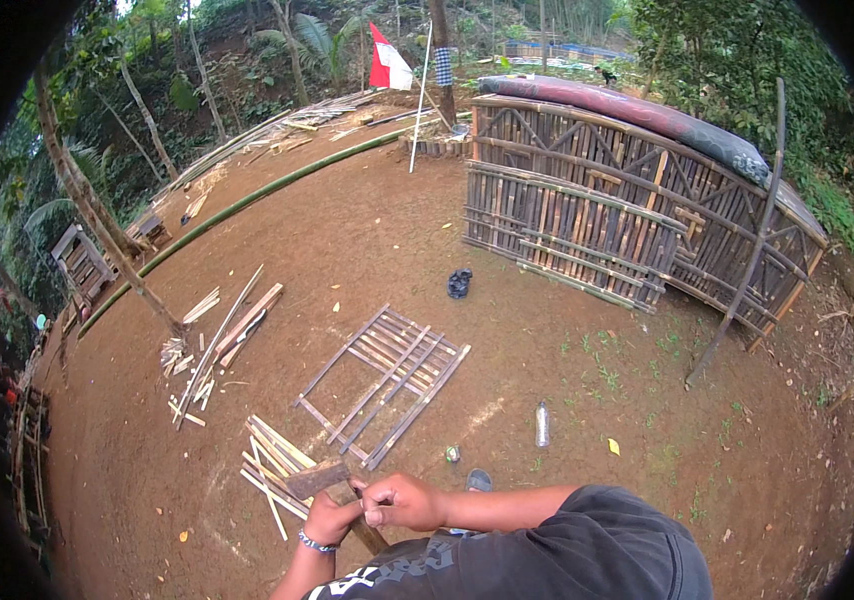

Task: The person assembles a rectangular bamboo frame on the ground. They measure the structure with a tape measure, position bamboo slats, and secure them using a hammer and nails. The person repeatedly measures and hammers nails into the frame to ensure stability.

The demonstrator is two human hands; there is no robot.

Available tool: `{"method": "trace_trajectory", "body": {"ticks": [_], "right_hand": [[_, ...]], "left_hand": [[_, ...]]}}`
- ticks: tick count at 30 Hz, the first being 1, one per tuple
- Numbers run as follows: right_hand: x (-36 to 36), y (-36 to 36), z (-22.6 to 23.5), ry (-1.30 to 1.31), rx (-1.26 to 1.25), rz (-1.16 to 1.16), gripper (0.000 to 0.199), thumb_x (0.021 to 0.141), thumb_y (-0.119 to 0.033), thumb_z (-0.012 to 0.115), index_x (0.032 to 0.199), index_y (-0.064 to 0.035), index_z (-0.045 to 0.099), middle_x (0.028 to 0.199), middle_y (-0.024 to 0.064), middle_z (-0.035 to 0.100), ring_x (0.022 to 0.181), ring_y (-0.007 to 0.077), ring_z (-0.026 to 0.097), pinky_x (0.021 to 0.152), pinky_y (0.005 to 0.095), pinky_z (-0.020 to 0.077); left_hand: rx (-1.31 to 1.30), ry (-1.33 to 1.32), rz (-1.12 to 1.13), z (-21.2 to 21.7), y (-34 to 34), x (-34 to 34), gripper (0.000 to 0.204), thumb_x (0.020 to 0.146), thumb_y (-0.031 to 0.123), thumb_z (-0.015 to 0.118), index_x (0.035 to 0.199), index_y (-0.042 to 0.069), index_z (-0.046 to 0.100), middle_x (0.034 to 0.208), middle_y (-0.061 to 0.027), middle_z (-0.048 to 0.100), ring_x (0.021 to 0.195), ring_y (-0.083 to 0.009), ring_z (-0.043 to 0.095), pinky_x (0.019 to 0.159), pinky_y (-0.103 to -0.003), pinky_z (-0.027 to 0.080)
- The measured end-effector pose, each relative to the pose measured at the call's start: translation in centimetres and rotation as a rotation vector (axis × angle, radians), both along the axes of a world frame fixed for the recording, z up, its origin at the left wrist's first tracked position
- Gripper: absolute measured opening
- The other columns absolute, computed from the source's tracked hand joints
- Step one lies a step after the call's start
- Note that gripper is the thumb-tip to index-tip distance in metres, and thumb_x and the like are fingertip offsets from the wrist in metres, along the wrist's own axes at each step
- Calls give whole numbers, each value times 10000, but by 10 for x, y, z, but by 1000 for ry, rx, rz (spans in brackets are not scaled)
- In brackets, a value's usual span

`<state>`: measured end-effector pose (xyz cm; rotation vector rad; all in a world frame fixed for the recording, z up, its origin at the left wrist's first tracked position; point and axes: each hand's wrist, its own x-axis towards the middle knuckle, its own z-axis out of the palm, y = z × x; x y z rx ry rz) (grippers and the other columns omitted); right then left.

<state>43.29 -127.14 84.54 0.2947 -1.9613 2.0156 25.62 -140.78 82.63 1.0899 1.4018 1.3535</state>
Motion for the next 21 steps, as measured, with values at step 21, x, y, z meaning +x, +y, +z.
{"method": "trace_trajectory", "body": {"ticks": [21], "right_hand": [[-16,-10,2,68,135,-37,465,968,-445,663,821,-4,653,814,109,665,790,229,654,741,351,503]], "left_hand": [[-70,-53,101,13,-19,8,111,901,80,701,998,26,694,947,-32,708,867,-126,660,781,-292,519]]}}
